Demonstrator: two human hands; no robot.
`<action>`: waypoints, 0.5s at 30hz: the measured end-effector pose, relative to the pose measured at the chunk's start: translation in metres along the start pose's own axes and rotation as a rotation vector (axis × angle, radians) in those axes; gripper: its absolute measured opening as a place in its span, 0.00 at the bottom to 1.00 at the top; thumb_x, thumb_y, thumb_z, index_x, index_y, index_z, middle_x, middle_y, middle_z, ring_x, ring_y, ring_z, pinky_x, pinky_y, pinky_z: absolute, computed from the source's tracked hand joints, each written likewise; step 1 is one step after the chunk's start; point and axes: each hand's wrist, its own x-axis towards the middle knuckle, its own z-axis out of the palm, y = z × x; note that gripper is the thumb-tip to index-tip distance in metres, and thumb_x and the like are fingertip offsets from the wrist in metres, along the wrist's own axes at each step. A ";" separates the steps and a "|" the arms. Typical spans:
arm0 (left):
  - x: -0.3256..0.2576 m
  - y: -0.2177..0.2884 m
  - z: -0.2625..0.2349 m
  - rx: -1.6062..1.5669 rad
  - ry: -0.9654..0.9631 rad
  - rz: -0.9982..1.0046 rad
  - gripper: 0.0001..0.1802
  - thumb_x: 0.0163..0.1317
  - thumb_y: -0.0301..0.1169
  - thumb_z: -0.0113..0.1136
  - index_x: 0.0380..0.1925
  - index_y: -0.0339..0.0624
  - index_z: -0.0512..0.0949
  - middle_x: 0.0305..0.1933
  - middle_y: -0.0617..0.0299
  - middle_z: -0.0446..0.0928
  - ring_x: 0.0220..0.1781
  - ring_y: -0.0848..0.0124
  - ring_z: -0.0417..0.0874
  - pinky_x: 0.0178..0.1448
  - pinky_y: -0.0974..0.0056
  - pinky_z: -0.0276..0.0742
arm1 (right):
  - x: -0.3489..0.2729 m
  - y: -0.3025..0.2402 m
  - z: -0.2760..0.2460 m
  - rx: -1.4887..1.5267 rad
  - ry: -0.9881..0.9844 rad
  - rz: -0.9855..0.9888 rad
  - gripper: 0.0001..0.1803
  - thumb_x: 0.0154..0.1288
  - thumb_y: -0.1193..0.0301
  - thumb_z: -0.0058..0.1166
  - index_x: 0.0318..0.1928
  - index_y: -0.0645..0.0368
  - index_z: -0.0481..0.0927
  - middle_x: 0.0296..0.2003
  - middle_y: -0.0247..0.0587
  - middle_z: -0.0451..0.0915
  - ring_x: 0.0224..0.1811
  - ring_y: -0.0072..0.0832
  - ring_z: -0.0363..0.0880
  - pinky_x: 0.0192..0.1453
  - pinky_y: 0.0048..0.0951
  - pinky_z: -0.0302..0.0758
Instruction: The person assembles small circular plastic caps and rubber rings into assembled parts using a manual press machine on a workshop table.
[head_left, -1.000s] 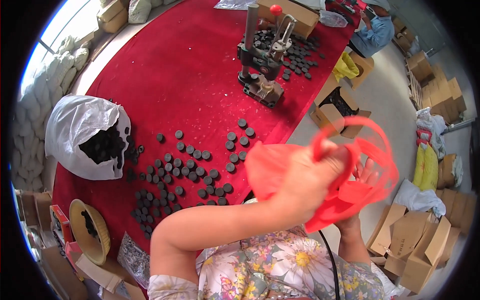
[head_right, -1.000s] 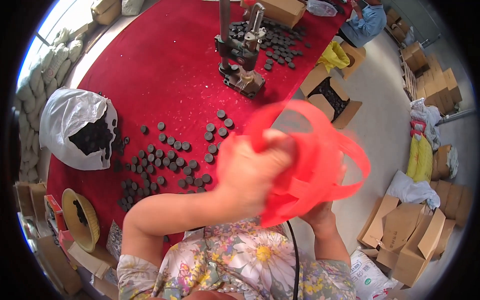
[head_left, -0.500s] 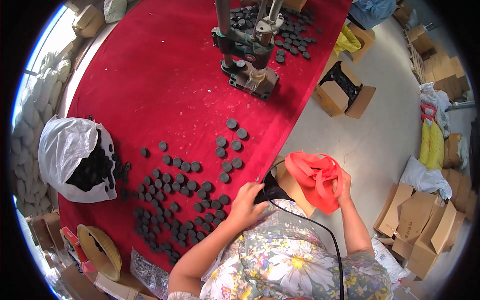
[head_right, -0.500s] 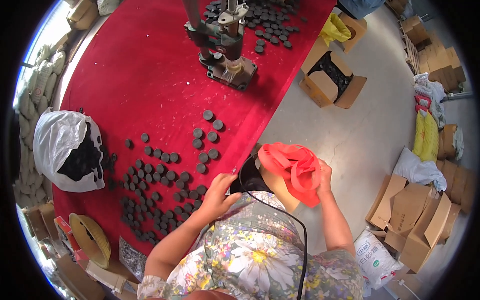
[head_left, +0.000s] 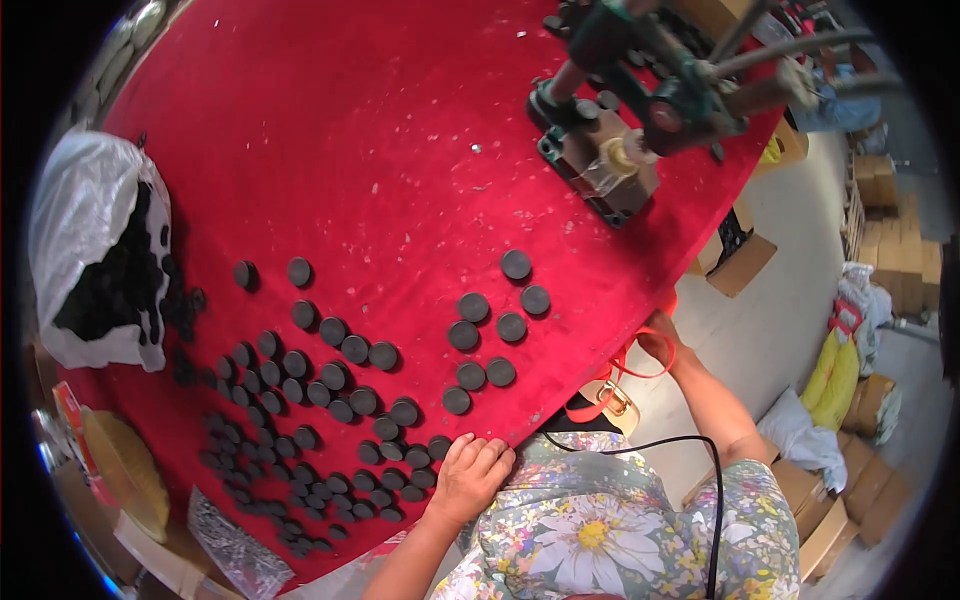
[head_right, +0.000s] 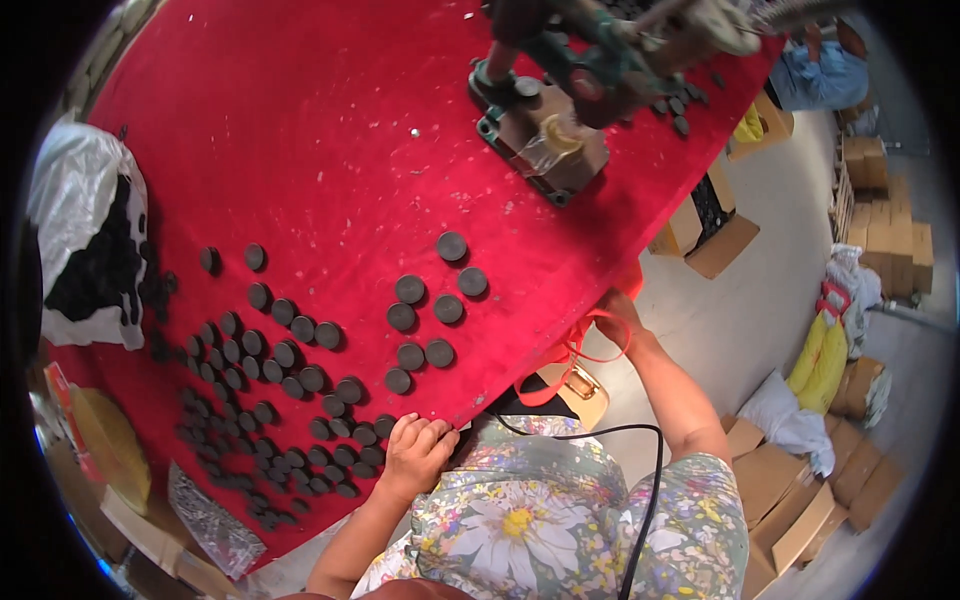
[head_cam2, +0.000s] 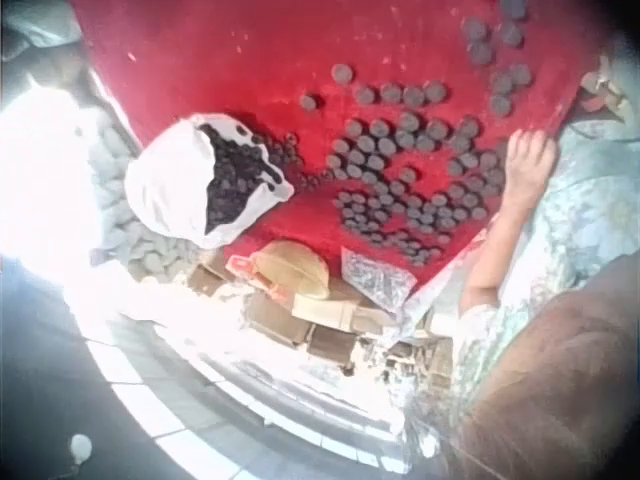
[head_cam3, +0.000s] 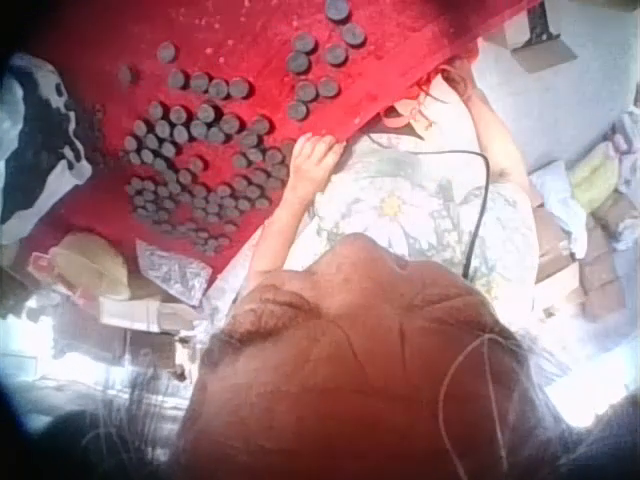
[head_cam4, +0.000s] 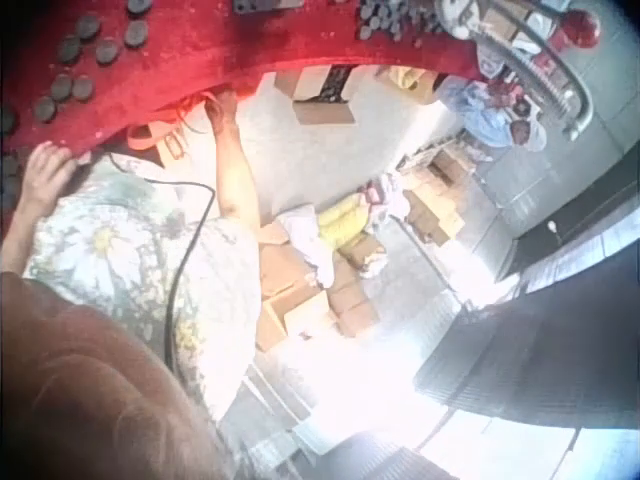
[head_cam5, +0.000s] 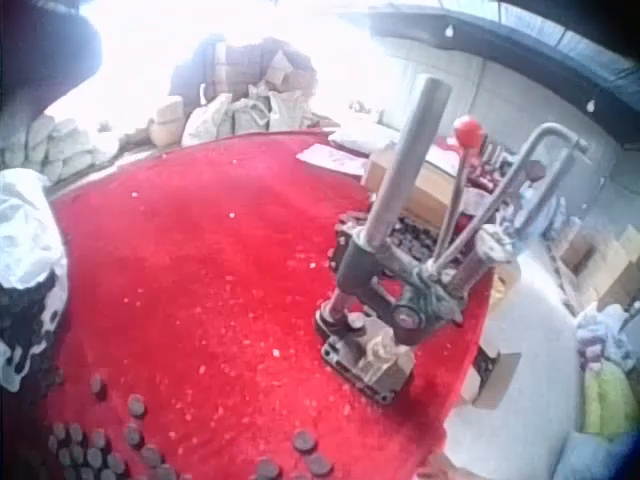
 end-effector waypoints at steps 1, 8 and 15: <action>0.000 -0.001 0.003 -0.013 0.015 -0.019 0.12 0.55 0.30 0.61 0.40 0.48 0.81 0.48 0.65 0.77 0.50 0.66 0.77 0.64 0.55 0.70 | 0.004 -0.007 0.010 0.256 0.078 0.196 0.17 0.51 0.80 0.58 0.44 0.56 0.83 0.40 0.46 0.85 0.48 0.43 0.82 0.51 0.38 0.78; -0.008 -0.006 0.022 0.084 0.131 0.043 0.11 0.54 0.32 0.61 0.39 0.52 0.81 0.47 0.68 0.77 0.49 0.72 0.77 0.66 0.54 0.67 | 0.040 0.024 0.048 0.323 0.139 0.192 0.14 0.60 0.77 0.57 0.47 0.57 0.83 0.42 0.43 0.85 0.49 0.37 0.83 0.52 0.35 0.77; -0.009 -0.004 0.016 0.199 0.071 0.088 0.10 0.55 0.34 0.62 0.38 0.53 0.80 0.47 0.67 0.76 0.50 0.71 0.76 0.73 0.49 0.58 | 0.036 0.062 0.101 0.125 0.189 -0.087 0.12 0.64 0.75 0.55 0.48 0.58 0.82 0.43 0.42 0.86 0.49 0.35 0.83 0.52 0.34 0.77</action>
